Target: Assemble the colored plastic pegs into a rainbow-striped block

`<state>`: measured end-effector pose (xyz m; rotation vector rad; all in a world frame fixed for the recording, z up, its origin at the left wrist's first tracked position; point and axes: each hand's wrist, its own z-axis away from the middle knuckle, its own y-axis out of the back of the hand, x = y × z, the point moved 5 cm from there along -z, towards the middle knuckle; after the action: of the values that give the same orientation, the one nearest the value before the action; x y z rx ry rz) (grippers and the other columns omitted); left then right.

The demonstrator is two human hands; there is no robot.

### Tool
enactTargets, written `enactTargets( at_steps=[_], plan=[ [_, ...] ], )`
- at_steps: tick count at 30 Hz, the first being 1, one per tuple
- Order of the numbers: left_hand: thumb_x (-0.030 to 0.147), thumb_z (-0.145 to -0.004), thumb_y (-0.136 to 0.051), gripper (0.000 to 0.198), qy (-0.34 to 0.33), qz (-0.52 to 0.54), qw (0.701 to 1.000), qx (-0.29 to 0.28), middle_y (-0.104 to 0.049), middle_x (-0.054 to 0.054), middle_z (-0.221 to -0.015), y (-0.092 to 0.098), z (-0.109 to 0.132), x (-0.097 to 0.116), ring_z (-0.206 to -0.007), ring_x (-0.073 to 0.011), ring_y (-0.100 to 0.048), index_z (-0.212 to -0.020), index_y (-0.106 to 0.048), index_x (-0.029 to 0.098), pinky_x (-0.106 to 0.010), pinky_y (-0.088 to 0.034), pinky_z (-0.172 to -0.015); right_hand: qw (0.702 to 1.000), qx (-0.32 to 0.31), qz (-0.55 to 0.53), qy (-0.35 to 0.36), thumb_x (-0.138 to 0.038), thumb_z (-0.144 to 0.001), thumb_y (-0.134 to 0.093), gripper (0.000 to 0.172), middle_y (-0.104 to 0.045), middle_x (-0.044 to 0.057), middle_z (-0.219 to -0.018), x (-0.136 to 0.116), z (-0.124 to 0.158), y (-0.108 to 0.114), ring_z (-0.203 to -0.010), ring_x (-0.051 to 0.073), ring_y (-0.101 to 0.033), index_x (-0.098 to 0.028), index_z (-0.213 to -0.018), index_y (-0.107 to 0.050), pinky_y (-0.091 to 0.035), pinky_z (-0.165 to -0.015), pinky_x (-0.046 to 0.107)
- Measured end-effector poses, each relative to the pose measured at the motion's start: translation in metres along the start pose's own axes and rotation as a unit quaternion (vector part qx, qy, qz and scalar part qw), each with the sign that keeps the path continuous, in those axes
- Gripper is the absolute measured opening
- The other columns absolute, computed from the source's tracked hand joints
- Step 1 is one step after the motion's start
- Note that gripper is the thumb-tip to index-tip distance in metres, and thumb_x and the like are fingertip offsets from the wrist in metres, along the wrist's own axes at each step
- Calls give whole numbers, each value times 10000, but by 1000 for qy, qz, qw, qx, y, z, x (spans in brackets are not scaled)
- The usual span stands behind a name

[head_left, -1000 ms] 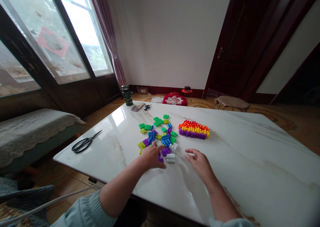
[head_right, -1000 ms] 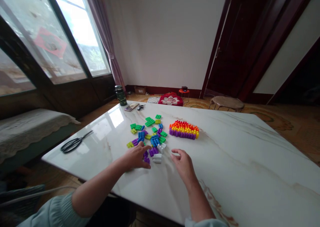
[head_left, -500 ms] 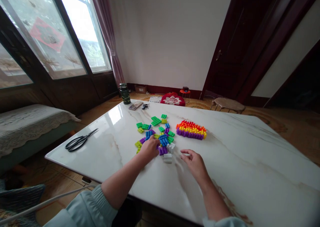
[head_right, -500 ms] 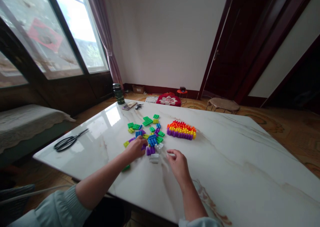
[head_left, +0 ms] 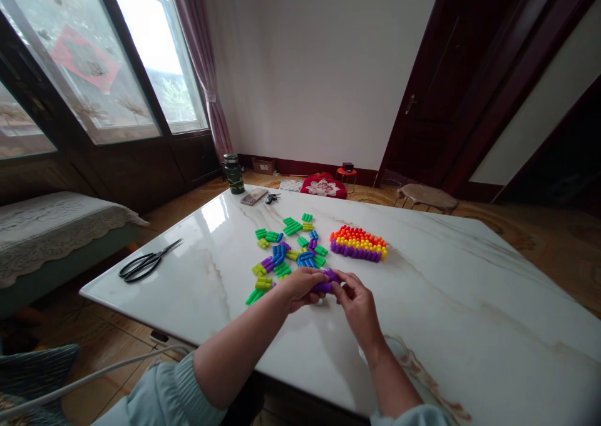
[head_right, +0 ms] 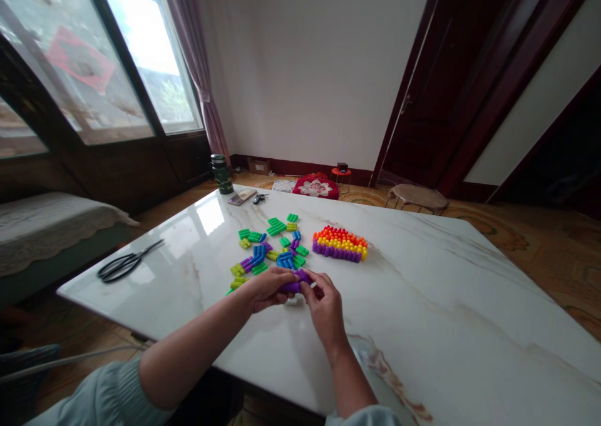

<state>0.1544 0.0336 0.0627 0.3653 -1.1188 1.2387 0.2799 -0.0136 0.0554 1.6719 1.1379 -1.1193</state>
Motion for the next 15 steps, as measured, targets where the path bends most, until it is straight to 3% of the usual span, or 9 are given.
enactTargets(
  at_steps=[3, 8, 15],
  plan=[
    [247, -741, -723, 197, 11, -17, 1000, 3, -546, -7, -543, -6, 0, -3, -445, -44, -452, -713, -592, 103, -133, -225, -386, 1000, 5, 11, -9, -467, -770, -625, 354, -646, 43, -827, -2, -1, 6, -611, 134, -537, -180, -970, -684, -459, -548, 253],
    [267, -762, -711, 196, 15, 41, 999, -7, -562, -10, -587, -17, 4, -5, -477, -56, -483, -784, -590, 114, -131, -272, -395, 999, 35, 12, -39, -445, -762, -631, 308, -558, -26, -587, 1, 1, 11, -533, 125, -488, -179, -916, -631, -412, -509, 240],
    [304, -724, -748, 263, 8, 97, 995, -30, -578, 1, -635, -30, 11, -11, -518, -55, -521, -865, -618, 124, -130, -330, -419, 995, 54, -34, -75, -456, -730, -665, 333, -630, 0, -607, 11, 5, 13, -597, 186, -619, -190, -909, -575, -499, -597, 295]
  ],
)
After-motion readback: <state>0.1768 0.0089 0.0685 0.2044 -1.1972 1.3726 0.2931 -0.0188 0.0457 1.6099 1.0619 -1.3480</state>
